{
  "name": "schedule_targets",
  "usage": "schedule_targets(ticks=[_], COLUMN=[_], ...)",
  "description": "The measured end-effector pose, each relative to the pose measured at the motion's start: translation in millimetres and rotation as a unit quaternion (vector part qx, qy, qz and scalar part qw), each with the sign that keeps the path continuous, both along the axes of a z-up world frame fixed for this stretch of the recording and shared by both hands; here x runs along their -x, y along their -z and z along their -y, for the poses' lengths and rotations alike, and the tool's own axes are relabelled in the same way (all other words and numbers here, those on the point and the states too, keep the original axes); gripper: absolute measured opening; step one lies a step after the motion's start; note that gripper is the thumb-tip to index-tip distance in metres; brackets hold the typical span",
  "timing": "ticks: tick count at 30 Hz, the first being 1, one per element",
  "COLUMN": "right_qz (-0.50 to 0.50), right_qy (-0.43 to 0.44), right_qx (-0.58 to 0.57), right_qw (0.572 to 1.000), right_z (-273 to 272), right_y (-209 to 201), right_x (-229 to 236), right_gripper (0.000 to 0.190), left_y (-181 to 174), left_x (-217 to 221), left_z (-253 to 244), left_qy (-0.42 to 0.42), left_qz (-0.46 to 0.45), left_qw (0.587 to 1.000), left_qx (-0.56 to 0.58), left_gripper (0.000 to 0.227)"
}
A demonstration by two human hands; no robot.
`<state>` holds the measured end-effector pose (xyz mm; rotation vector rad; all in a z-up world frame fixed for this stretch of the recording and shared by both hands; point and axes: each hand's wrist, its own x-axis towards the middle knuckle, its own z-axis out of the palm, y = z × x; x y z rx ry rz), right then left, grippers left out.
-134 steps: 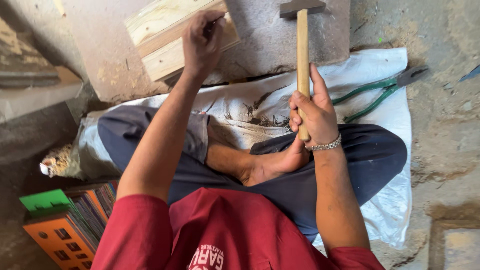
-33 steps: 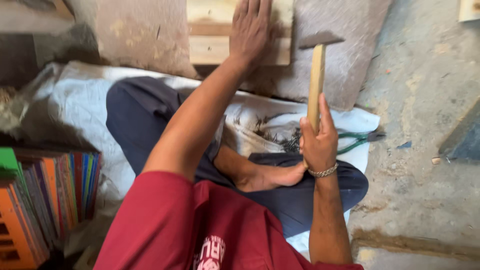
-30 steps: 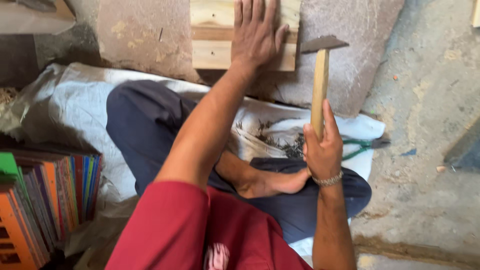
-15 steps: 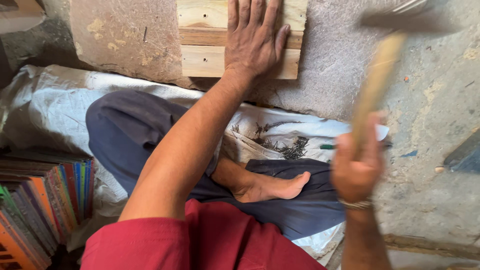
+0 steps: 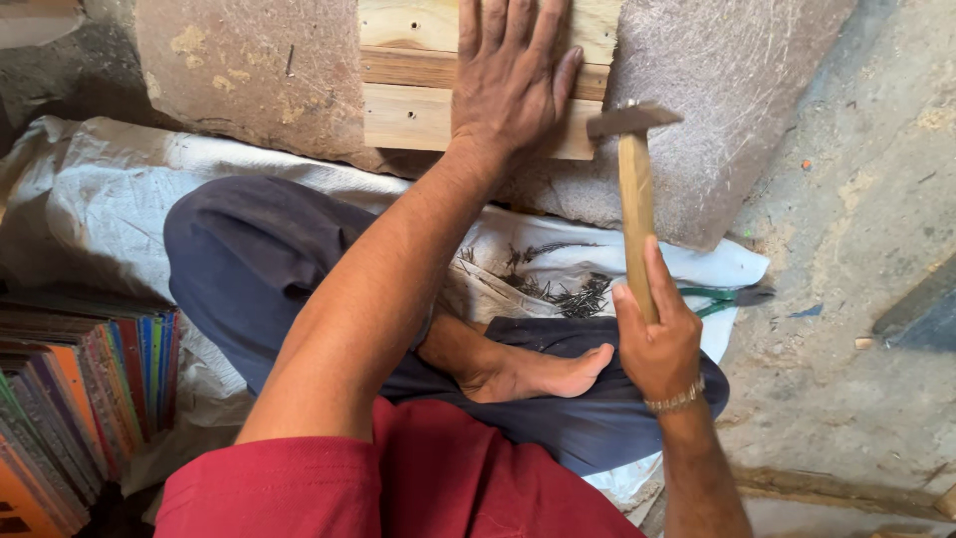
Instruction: The person sits on the floor and assembles a small wooden box by hammering nails into pre-drilled holes. They repeatedly pick up nails, position them, and strike them with a hammer to secure the wooden slats together.
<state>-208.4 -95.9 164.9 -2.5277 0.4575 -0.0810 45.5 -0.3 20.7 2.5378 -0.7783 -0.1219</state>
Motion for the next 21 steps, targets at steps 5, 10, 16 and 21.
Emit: schedule_targets(ticks=[5,10,16,21], right_qz=[-0.05,0.075,-0.012,0.275], right_qy=[0.122,0.089,0.023,0.162], right_qx=[-0.065,0.002,0.002,-0.137], right_qw=[0.989,0.993,1.0,0.938], right_z=[10.0,0.5,-4.2,4.2], right_y=[-13.8,14.9,-3.9,-34.2], right_x=[18.1,19.7,20.7,27.1], right_gripper=[0.054,0.049,0.053,0.057], left_y=[6.6,8.1,4.4,9.4], left_x=[3.4,1.0,-2.3,1.2], left_z=[0.7,3.8,-2.9,5.6], left_qy=[0.002,-0.01,-0.007,-0.002], left_qz=[-0.032,0.036,-0.004,0.0], left_qw=[0.999,0.999,1.0,1.0], left_qx=[0.0,0.01,-0.007,-0.013], left_gripper=[0.059,0.059,0.057,0.058])
